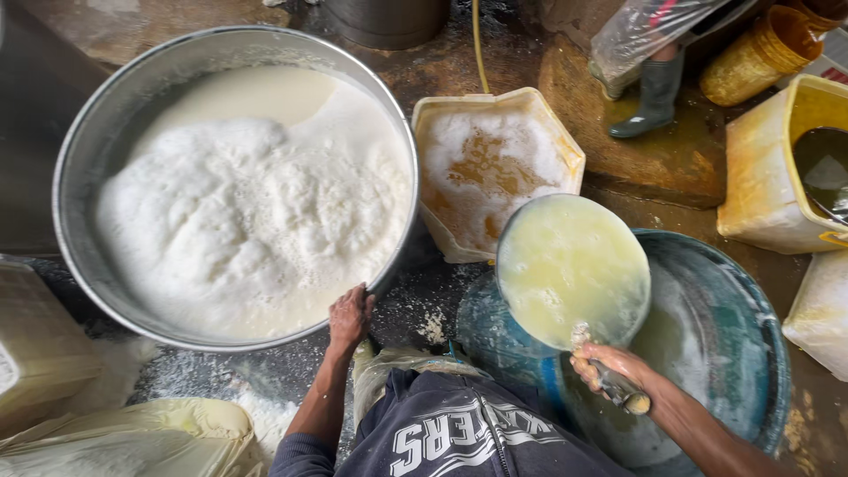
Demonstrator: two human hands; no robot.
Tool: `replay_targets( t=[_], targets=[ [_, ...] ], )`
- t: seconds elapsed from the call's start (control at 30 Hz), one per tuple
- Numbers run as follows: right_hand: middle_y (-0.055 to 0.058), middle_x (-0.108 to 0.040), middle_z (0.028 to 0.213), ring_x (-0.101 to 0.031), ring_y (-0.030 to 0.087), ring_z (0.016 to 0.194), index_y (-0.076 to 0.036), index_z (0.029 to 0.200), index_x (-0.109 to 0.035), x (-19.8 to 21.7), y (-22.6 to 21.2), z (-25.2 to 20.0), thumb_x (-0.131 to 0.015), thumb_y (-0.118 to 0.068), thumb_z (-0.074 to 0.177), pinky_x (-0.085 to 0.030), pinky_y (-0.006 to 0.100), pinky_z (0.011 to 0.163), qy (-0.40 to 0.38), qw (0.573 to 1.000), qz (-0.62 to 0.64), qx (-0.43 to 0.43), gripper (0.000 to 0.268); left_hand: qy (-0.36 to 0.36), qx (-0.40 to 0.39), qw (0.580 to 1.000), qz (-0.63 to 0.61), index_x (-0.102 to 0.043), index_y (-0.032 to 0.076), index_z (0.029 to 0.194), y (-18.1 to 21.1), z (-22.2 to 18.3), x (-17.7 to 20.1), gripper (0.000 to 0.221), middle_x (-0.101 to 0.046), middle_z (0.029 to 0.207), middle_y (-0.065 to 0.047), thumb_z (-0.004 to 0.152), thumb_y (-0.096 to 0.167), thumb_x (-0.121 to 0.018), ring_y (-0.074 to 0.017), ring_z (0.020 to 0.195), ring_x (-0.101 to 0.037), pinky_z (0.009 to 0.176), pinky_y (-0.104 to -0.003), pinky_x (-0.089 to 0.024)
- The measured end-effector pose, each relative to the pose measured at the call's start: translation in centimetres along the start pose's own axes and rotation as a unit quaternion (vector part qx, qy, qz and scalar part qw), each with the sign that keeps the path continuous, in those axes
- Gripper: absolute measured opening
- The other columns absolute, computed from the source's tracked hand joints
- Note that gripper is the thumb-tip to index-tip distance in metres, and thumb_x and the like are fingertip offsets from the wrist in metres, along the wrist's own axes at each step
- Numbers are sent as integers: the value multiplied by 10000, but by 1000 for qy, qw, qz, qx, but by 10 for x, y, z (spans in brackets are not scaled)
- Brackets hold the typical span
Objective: The person uses a ladle to scoop a white, foamy liquid from a large metal basin and pours it into a smaller blue bucket. The person repeats this scooping and pouring action multiple times throughout the clip.
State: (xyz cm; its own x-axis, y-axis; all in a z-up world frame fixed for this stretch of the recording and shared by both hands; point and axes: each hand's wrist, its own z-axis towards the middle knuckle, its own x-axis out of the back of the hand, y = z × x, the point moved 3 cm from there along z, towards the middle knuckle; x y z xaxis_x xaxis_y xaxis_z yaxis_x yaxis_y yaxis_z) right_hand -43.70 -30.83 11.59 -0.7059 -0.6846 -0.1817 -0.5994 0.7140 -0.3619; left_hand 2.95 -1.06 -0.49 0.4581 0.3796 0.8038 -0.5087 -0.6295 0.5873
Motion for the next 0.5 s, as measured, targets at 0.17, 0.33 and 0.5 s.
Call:
replay_targets(
  t=[0.17,0.33,0.5],
  targets=[
    [34,-559,666,-545,137,548,-42,820,-556,-78,-30,70,-566,-282,979,-484,295,493,-132,990,-50,26,288,18,14,974,-224,-506,33,1469,-29,7,17,565,-637,1339,-251,1059,421,-522,-372,1215,-640,1016,-512,-521],
    [62,-581,641,-590,189,544,-48,689,-566,-166,-74,138,-569,-214,946,-526,306,538,-196,959,-196,58,306,42,159,896,-413,-457,30,1473,-55,21,11,568,-628,1305,-262,1030,384,-491,-326,1155,-657,910,-437,-578],
    [134,-622,577,-601,227,446,-4,634,-646,-239,-119,202,-618,-64,868,-472,363,389,-78,970,-217,70,244,116,90,955,-256,-586,-30,1321,-61,16,1,412,-701,1158,-284,1067,270,-462,-372,1032,-688,898,-478,-546]
  ],
)
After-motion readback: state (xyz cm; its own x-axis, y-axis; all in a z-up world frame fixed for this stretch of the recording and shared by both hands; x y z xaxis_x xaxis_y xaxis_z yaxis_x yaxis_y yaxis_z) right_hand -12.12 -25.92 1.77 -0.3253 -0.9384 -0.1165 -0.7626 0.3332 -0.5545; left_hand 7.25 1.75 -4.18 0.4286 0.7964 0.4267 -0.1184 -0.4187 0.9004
